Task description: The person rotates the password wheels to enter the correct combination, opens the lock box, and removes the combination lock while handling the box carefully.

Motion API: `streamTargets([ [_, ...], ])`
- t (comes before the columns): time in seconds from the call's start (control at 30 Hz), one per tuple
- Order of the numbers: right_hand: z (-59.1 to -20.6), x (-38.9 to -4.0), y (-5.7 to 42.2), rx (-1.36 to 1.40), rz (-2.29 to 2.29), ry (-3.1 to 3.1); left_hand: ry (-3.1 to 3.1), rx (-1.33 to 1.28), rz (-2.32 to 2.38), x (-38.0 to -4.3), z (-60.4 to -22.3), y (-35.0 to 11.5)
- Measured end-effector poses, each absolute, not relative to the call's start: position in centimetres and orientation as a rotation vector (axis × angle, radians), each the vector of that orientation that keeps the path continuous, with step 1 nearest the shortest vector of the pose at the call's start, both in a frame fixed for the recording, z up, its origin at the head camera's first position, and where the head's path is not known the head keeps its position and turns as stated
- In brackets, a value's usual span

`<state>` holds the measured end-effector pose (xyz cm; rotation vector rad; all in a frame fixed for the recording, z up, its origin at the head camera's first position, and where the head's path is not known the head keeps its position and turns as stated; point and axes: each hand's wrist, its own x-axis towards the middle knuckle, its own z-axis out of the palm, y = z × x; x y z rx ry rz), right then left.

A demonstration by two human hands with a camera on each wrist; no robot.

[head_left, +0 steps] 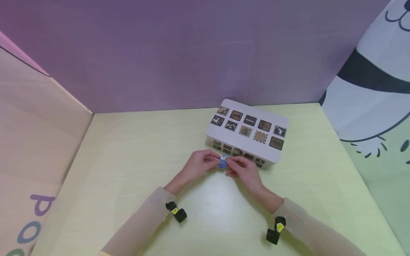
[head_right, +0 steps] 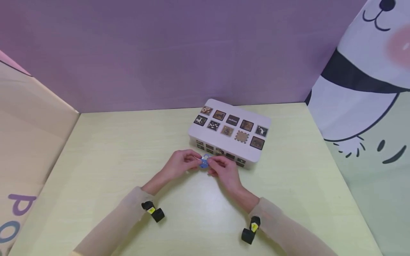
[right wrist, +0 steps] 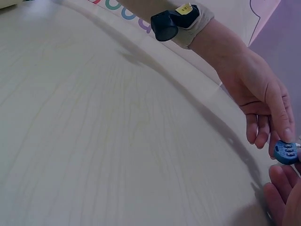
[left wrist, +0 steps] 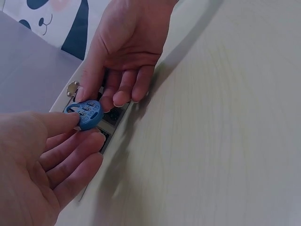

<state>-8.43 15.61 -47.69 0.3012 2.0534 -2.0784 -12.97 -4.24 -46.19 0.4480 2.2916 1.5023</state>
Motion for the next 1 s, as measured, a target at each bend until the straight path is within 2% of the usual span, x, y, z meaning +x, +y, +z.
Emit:
streamTargets([
  [1.0,-47.7,-9.7,13.7,0.003,-1.783,2.250,2.325,0.280,1.560,-11.6,-47.0,-7.1],
])
